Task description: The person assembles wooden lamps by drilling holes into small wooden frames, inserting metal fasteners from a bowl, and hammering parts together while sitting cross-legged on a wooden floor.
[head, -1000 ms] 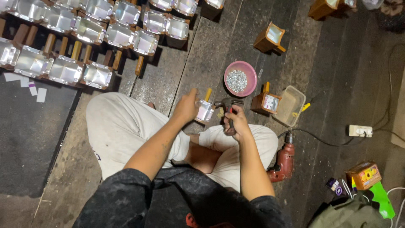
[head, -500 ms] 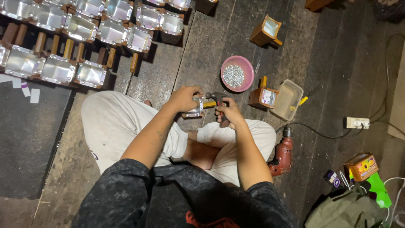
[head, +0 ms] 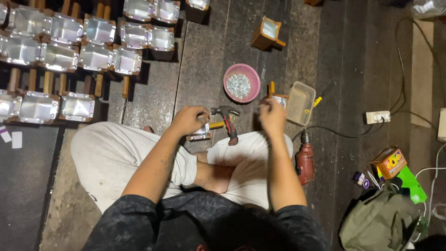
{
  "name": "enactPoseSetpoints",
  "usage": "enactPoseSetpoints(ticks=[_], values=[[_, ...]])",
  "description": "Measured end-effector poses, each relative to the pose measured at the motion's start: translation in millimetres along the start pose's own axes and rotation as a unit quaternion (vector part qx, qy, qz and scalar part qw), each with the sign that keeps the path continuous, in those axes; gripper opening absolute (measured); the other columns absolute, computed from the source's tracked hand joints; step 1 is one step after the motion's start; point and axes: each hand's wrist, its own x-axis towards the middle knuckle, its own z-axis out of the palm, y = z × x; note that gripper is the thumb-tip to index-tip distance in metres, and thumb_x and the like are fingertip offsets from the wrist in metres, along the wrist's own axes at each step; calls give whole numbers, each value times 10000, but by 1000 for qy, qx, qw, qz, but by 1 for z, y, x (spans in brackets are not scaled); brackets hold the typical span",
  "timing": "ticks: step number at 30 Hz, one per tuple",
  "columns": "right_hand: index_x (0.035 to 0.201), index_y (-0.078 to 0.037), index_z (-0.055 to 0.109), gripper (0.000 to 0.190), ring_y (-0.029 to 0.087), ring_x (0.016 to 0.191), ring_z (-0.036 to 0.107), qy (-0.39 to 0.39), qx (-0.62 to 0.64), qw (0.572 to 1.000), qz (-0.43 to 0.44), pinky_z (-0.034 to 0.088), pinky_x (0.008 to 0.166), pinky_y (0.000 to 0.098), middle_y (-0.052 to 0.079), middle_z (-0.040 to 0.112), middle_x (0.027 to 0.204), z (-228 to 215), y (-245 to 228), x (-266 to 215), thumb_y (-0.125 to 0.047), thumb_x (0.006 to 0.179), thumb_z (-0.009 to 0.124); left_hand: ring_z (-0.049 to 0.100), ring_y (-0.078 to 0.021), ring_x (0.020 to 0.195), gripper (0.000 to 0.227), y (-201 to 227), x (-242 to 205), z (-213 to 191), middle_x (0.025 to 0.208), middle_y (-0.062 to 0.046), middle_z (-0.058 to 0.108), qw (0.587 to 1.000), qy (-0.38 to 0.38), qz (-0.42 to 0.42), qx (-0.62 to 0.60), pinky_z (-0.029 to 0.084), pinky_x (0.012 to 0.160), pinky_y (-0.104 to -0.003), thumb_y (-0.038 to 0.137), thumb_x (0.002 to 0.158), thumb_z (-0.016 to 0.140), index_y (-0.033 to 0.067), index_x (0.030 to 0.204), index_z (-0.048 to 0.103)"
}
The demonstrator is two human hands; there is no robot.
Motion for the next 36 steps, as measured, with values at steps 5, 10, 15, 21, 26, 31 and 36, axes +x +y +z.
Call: enactPoseSetpoints(ticks=[5,10,15,21,26,31,36], values=[[1145,-132,763,263,367,1144,533,15,-184,981,66,451,1022,491,137,594,1139,-2,96,51,-255,927,682,661,-397,1188,340,1,-11,-5,1191,-116,751,999,31,19,6,512,1015,-537,199,838,691,185,1174,738],[1247,-150,757,409,426,1304,415,-91,-225,962,126,459,1040,566,178,469,1414,-6,87,58,-397,935,662,639,-391,1228,470,-32,-4,14,1238,-185,693,996,84,-25,28,516,1053,-495,141,804,725,108,1268,657],[1243,-167,751,390,410,1293,400,-102,-230,958,137,461,1015,575,112,463,1429,-2,93,70,-379,959,589,695,-413,1126,394,-55,2,32,1154,-214,747,996,73,-54,-3,569,949,-519,70,849,622,121,1238,663],[1062,-110,784,260,434,1252,448,-90,-170,975,111,464,1040,533,158,504,1324,-7,107,73,-294,946,641,719,-437,1053,293,-28,-17,15,1039,-261,757,996,74,-40,-37,572,899,-515,99,938,578,105,1208,694],[1001,-110,764,196,429,1225,459,-76,-156,979,108,471,1025,528,148,511,1240,0,125,76,-270,938,670,724,-429,1028,291,-35,-11,20,989,-261,754,996,70,-36,-37,577,885,-506,105,942,581,119,1207,700],[913,-116,763,168,429,1204,482,-58,-134,985,91,471,1026,486,158,536,1187,-8,117,70,-264,944,691,715,-447,1026,257,-26,-19,10,983,-272,746,996,78,-22,-44,570,887,-523,117,959,578,112,1183,704],[966,-139,783,139,476,1121,563,-33,-118,990,68,483,1006,504,207,578,1101,-4,132,75,-265,932,733,696,-428,1114,283,-19,-20,5,1113,-229,755,995,74,-53,-47,558,944,-530,157,969,577,160,1224,701]])
